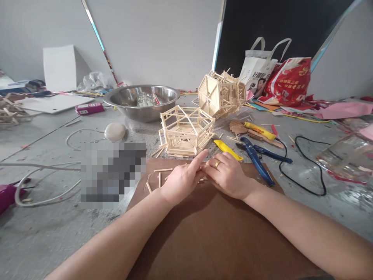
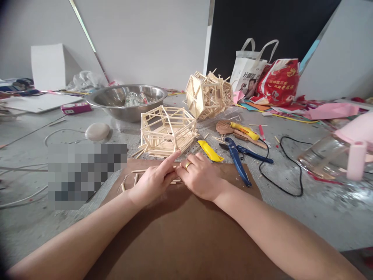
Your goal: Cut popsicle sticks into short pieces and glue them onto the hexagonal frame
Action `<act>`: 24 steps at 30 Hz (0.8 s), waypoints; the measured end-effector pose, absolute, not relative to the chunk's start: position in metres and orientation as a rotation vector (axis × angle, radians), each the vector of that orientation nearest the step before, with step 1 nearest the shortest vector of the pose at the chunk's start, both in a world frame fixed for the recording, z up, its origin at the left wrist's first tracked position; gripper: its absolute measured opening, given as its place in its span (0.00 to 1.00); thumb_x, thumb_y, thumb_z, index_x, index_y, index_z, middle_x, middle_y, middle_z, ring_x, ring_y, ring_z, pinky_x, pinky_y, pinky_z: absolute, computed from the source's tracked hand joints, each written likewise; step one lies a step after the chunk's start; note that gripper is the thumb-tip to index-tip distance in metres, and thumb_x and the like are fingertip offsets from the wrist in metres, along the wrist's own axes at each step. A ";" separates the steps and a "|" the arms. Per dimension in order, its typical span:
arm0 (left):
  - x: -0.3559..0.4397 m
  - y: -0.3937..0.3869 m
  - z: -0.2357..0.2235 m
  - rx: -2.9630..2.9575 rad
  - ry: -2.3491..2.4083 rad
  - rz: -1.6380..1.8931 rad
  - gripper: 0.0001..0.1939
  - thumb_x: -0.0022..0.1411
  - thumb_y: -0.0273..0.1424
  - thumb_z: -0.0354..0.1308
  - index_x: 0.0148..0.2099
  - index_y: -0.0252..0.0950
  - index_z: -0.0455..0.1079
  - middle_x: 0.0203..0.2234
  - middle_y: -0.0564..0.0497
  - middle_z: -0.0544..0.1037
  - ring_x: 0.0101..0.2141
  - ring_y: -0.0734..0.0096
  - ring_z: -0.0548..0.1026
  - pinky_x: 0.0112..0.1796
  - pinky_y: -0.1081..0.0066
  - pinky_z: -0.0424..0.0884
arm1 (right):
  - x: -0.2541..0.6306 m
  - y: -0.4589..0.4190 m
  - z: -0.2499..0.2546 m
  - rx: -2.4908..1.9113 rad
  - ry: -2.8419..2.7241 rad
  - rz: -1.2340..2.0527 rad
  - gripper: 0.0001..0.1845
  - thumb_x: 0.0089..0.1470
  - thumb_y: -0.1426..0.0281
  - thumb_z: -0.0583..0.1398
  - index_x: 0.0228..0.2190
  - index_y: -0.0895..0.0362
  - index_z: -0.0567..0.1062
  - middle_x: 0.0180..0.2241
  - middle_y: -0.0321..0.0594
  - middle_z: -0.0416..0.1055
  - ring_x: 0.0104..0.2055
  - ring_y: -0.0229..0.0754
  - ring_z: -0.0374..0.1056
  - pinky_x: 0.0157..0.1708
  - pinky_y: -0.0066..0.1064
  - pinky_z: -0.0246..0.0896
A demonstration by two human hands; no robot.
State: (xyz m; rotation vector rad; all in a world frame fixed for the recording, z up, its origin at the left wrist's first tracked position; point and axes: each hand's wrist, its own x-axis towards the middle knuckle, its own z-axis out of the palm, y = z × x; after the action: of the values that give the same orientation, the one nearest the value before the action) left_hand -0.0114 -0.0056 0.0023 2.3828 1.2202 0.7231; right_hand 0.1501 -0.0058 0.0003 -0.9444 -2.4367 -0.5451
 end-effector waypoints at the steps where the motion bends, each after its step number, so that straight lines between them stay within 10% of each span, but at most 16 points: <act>1: -0.011 -0.006 0.004 2.390 1.216 0.717 0.26 0.55 0.33 0.45 0.56 0.38 0.49 0.29 0.49 0.74 0.28 0.71 0.71 0.32 0.73 0.64 | 0.150 -0.006 0.001 -0.969 -2.422 -0.525 0.10 0.52 0.72 0.50 0.26 0.56 0.70 0.24 0.39 0.67 0.31 0.40 0.57 0.30 0.34 0.48; 24: -0.025 0.022 -0.001 2.578 1.639 0.571 0.12 0.55 0.33 0.44 0.31 0.37 0.69 0.28 0.48 0.73 0.33 0.65 0.67 0.32 0.70 0.62 | 0.151 0.043 -0.023 -1.420 -1.504 0.957 0.12 0.39 0.67 0.58 0.29 0.58 0.74 0.28 0.39 0.73 0.30 0.39 0.67 0.35 0.34 0.60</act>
State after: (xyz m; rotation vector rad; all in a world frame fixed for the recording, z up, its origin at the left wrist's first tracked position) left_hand -0.0247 0.0221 -0.0010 2.5782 1.6395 0.5708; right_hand 0.1510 0.0429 -0.0226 -1.4198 -1.5036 0.9565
